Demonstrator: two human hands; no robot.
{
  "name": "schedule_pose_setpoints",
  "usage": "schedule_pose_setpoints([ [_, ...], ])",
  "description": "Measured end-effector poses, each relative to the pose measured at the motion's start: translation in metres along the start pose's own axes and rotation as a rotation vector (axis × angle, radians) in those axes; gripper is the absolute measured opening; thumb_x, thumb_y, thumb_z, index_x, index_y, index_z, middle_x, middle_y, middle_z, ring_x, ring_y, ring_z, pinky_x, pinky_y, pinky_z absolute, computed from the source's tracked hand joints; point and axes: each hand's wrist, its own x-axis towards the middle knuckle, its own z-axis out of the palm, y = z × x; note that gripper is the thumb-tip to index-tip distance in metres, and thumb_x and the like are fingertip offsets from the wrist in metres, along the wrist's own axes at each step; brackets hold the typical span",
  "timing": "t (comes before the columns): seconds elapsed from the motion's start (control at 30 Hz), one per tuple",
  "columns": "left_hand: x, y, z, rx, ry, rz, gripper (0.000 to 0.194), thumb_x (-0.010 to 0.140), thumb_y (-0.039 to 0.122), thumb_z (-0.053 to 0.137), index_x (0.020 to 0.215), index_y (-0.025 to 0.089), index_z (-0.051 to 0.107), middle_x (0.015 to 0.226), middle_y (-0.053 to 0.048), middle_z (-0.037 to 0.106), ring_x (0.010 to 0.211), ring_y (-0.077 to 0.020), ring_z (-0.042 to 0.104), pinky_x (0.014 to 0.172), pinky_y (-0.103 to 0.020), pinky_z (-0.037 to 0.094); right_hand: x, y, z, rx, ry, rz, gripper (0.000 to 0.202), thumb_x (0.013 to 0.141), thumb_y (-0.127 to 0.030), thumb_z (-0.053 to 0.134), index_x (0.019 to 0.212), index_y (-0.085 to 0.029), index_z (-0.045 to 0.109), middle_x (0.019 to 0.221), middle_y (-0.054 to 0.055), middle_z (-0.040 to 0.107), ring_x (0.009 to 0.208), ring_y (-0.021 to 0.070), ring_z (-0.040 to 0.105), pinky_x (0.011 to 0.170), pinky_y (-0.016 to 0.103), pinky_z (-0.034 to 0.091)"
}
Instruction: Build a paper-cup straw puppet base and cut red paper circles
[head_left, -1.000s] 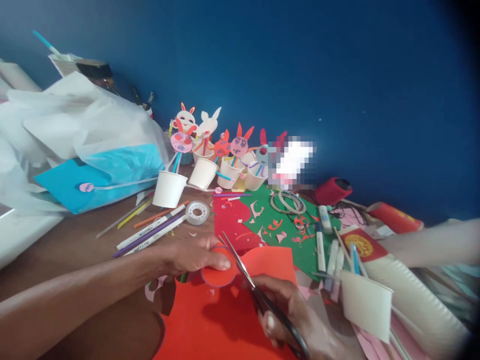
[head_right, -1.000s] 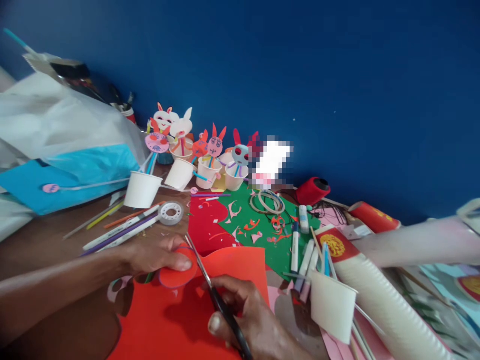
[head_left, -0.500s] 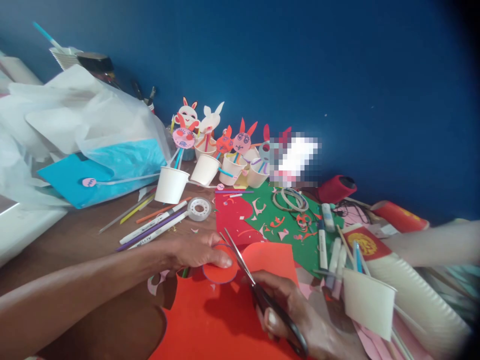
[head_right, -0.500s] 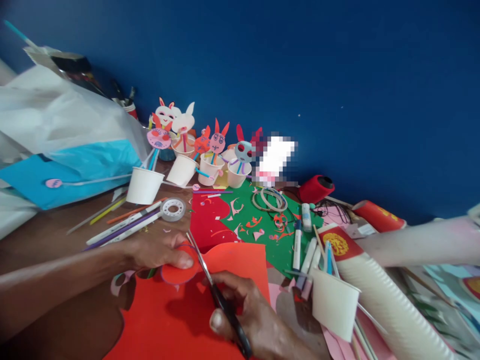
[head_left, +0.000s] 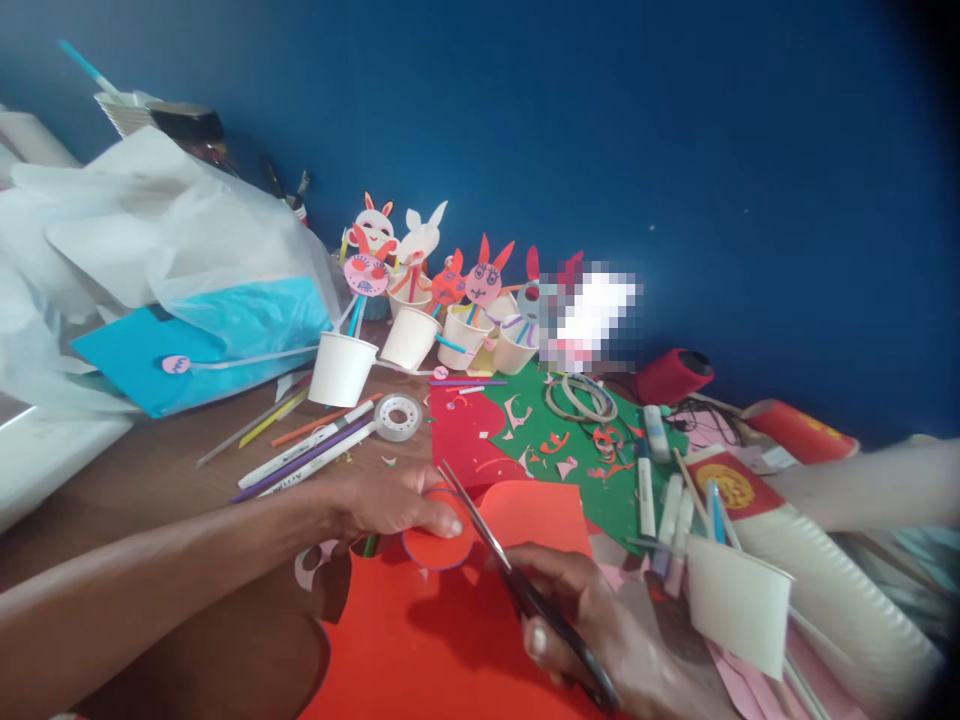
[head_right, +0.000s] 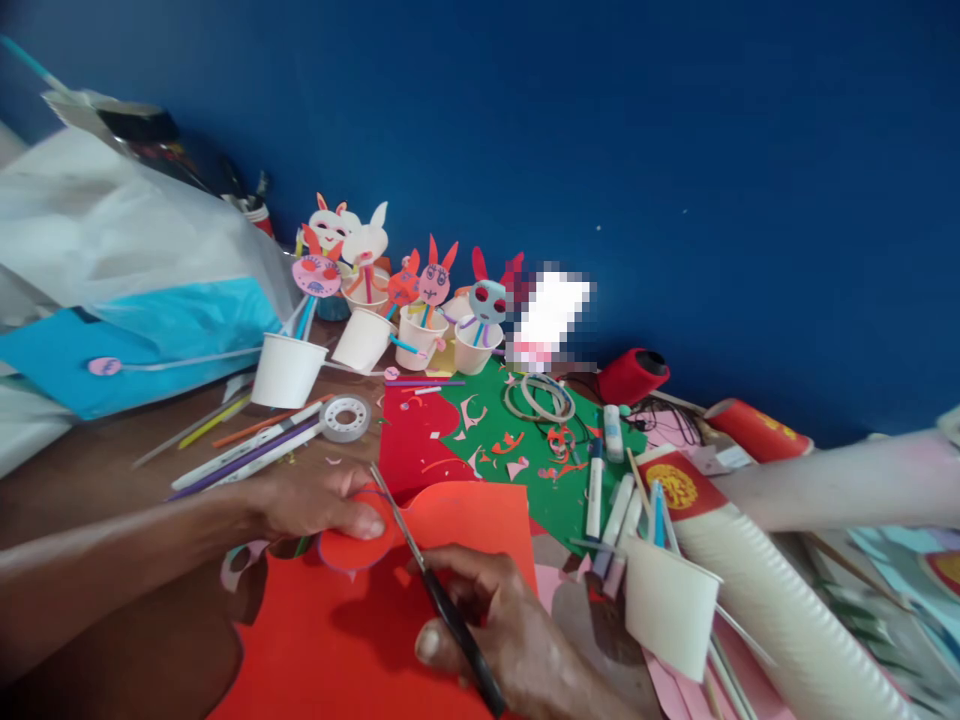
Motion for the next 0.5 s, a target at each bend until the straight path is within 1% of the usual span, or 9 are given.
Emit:
schedule_pose_setpoints([
  [0.13,0.001,-0.001,-0.001,0.003,-0.004,0.02,0.014,0.06,0.024,0.063,0.073,0.018,0.065,0.062,0.004,0.063,0.053,-0.0101,0.051,0.05,-0.018,0.039,0.0,-0.006,0.0,-0.015,-0.003,0.058,0.056,0.065,-0.051,0.067,0.106,-0.014,0.056,0.055,-0.005,0.043,0.04,0.0041,0.037,0.036,0.014,0.029],
  [0.27,0.001,-0.002,-0.002,-0.004,-0.029,0.007,0.018,0.062,0.024,0.062,0.079,0.018,0.065,0.064,0.003,0.063,0.064,-0.0141,0.057,0.06,-0.021,0.044,-0.002,-0.018,0.0,-0.031,-0.006,0.04,0.055,0.064,-0.05,0.067,0.106,-0.015,0.059,0.052,-0.006,0.04,0.041,0.0039,0.034,0.038,0.014,0.028],
  [0.33,0.001,-0.002,-0.003,-0.017,-0.041,0.009,0.019,0.062,0.023,0.062,0.081,0.018,0.065,0.065,0.003,0.064,0.068,-0.0145,0.059,0.064,-0.021,0.044,-0.003,-0.025,0.0,-0.054,-0.003,0.052,0.055,0.064,-0.049,0.067,0.106,-0.015,0.06,0.049,-0.007,0.038,0.041,0.0039,0.032,0.038,0.014,0.027],
  [0.43,-0.001,-0.001,-0.002,-0.049,-0.055,-0.006,0.02,0.062,0.022,0.062,0.081,0.018,0.065,0.068,0.003,0.066,0.062,-0.0121,0.057,0.058,-0.019,0.042,-0.004,-0.031,0.0,-0.084,0.005,0.072,0.052,0.063,-0.048,0.068,0.103,-0.016,0.062,0.047,-0.008,0.034,0.04,0.0038,0.03,0.036,0.014,0.025],
  [0.5,-0.001,0.0,-0.001,-0.055,-0.04,-0.024,0.019,0.061,0.022,0.063,0.078,0.018,0.066,0.067,0.002,0.067,0.055,-0.0106,0.055,0.052,-0.018,0.04,-0.003,-0.031,0.0,-0.076,0.013,0.079,0.052,0.063,-0.049,0.068,0.102,-0.016,0.062,0.048,-0.007,0.036,0.04,0.0042,0.032,0.036,0.015,0.026],
])
